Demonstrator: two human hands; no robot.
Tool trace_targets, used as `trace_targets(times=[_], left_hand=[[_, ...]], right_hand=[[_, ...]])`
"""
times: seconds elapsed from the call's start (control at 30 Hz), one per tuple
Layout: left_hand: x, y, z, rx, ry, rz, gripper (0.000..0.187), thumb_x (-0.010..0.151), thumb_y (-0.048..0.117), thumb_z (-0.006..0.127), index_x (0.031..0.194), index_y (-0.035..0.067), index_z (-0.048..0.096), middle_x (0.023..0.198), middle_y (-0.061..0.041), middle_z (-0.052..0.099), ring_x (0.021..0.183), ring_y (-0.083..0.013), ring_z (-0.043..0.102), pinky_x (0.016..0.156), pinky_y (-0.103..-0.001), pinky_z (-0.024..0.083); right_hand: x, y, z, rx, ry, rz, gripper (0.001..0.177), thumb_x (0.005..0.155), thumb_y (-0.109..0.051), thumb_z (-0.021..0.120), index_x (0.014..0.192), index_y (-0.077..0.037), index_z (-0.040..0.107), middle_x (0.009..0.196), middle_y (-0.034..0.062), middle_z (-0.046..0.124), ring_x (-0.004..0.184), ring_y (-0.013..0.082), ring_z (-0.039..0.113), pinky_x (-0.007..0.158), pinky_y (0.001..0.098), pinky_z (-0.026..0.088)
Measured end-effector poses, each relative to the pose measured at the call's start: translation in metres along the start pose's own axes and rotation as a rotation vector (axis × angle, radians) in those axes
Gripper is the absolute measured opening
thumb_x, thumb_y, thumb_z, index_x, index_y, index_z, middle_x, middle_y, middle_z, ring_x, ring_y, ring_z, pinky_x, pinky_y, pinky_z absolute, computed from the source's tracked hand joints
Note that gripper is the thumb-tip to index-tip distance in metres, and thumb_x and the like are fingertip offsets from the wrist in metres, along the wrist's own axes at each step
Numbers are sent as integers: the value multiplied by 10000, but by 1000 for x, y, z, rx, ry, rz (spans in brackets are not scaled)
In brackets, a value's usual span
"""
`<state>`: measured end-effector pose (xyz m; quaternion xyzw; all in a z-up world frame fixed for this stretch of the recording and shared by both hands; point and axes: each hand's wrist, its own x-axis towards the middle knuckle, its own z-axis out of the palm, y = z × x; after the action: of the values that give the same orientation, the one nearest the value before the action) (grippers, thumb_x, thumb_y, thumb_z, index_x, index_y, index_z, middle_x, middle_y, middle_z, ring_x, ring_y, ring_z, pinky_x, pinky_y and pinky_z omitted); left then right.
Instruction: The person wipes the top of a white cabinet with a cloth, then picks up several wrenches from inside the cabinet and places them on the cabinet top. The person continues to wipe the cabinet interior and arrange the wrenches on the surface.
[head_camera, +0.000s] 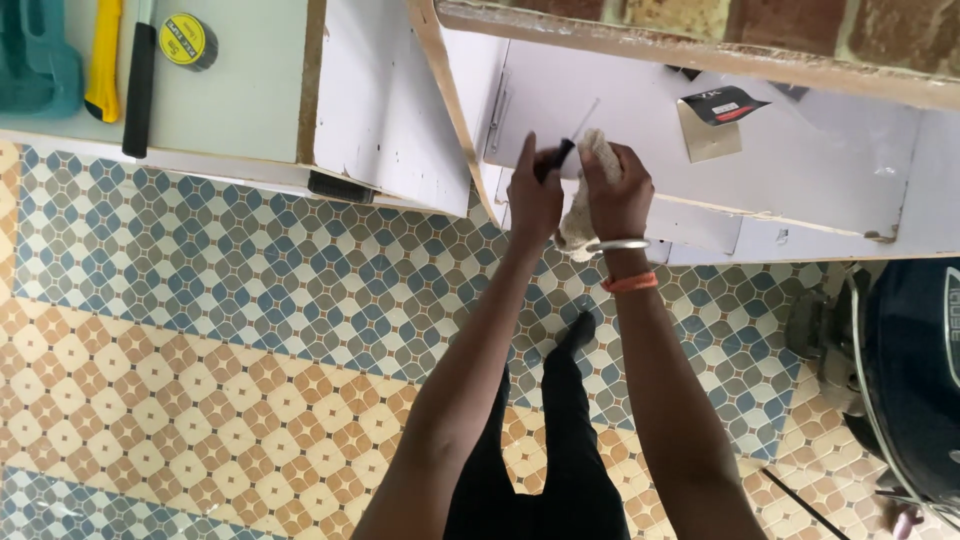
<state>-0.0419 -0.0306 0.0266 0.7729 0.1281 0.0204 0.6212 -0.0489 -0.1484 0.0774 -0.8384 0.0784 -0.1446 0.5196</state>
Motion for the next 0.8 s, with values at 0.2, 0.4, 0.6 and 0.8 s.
trace_targets(times=[0.2, 0.4, 0.6, 0.8], left_hand=[[-96, 22, -26, -340, -349, -356, 560, 1019, 25, 430, 1574, 85, 484, 1366, -165, 640, 958, -243, 577, 835, -329, 510], [-147, 53, -29, -546, -387, -451, 489, 1139, 265, 281, 1574, 115, 445, 1446, -177, 587, 1261, -241, 579, 1102, -375, 465], [-154, 90, -33, -854, -319, -559, 519, 1107, 289, 288, 1620, 223, 324, 1557, -78, 463, 1378, -225, 509, 1194, -415, 421], [-156, 77, -38, -817, -368, -632, 495, 1126, 327, 312, 1580, 143, 386, 1433, -201, 548, 1296, -269, 565, 1122, -442, 458]], right_hand=[[-37, -13, -43, 175, 80, -14, 356, 1061, -230, 602, 1295, 39, 612, 1138, 148, 709, 994, 258, 688, 856, 369, 586], [-80, -18, -52, -134, 9, -545, 231, 1135, -101, 482, 1265, 26, 625, 1213, 169, 688, 1110, 331, 671, 873, 377, 633], [-141, -77, -91, -145, -217, -389, 361, 989, -65, 632, 1295, 124, 613, 1211, 278, 642, 1015, 388, 708, 793, 404, 632], [-127, -105, -129, -88, -322, -323, 394, 886, -76, 726, 1251, 63, 675, 1132, 200, 691, 931, 302, 751, 762, 380, 659]])
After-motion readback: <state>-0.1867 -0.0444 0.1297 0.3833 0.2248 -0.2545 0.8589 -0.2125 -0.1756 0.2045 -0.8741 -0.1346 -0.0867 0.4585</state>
